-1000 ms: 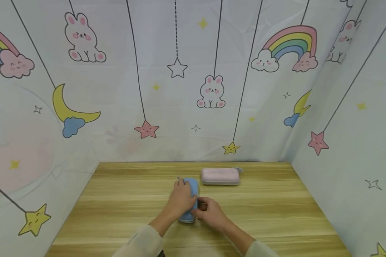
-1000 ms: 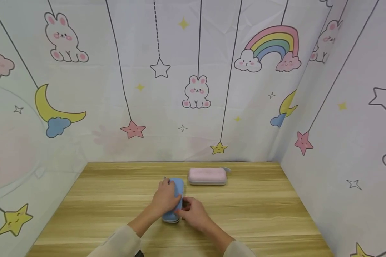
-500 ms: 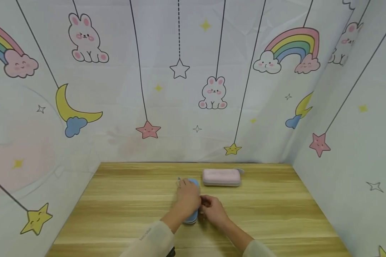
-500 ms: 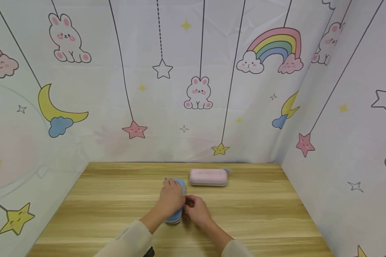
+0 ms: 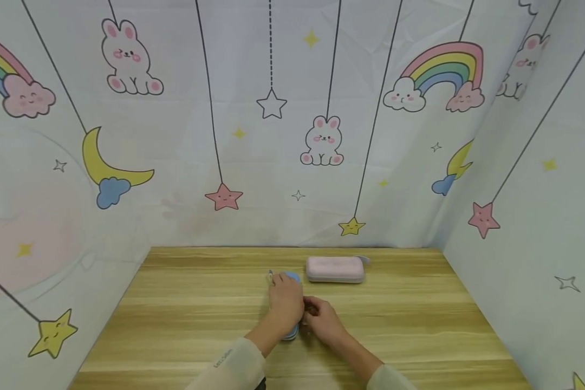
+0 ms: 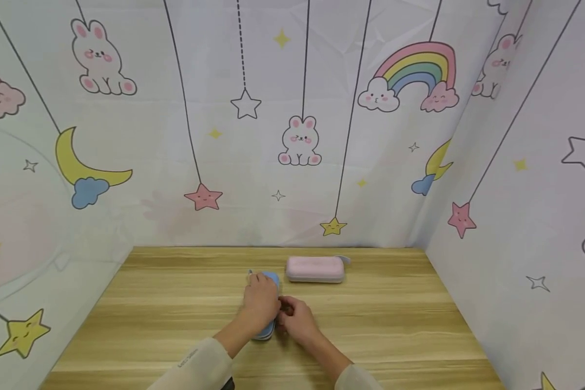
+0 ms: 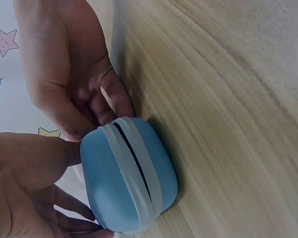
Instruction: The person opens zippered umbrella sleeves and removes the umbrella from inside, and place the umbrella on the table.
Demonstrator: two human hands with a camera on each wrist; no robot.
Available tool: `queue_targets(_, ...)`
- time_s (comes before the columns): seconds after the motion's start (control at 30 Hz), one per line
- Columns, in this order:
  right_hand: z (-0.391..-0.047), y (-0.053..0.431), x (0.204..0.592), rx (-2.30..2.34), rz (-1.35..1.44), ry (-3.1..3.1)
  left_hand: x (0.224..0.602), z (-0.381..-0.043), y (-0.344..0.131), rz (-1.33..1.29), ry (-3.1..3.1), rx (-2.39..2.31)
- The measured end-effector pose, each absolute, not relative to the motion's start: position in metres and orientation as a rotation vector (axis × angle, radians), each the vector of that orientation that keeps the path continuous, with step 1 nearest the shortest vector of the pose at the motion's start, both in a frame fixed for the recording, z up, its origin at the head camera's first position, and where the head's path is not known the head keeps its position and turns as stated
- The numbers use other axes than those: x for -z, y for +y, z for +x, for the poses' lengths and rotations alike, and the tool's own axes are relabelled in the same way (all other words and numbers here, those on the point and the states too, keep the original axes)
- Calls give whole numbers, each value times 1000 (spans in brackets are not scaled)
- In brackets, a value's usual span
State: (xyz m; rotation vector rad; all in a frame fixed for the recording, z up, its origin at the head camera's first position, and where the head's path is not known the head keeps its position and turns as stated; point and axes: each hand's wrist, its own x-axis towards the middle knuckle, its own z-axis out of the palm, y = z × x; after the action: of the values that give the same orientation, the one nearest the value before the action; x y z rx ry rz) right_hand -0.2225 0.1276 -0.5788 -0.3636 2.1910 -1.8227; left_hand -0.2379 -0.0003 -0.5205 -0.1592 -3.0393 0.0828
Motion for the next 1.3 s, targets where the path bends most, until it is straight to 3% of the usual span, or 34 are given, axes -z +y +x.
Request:
queue_targets(0.8,-222,125,587,1849,-394,2229,504,-246,-13,-182,-3123,191)
queue_targets(1.3,-204,123,550,1820,-429,2265,507,-247,-11,-277,-3036,45)
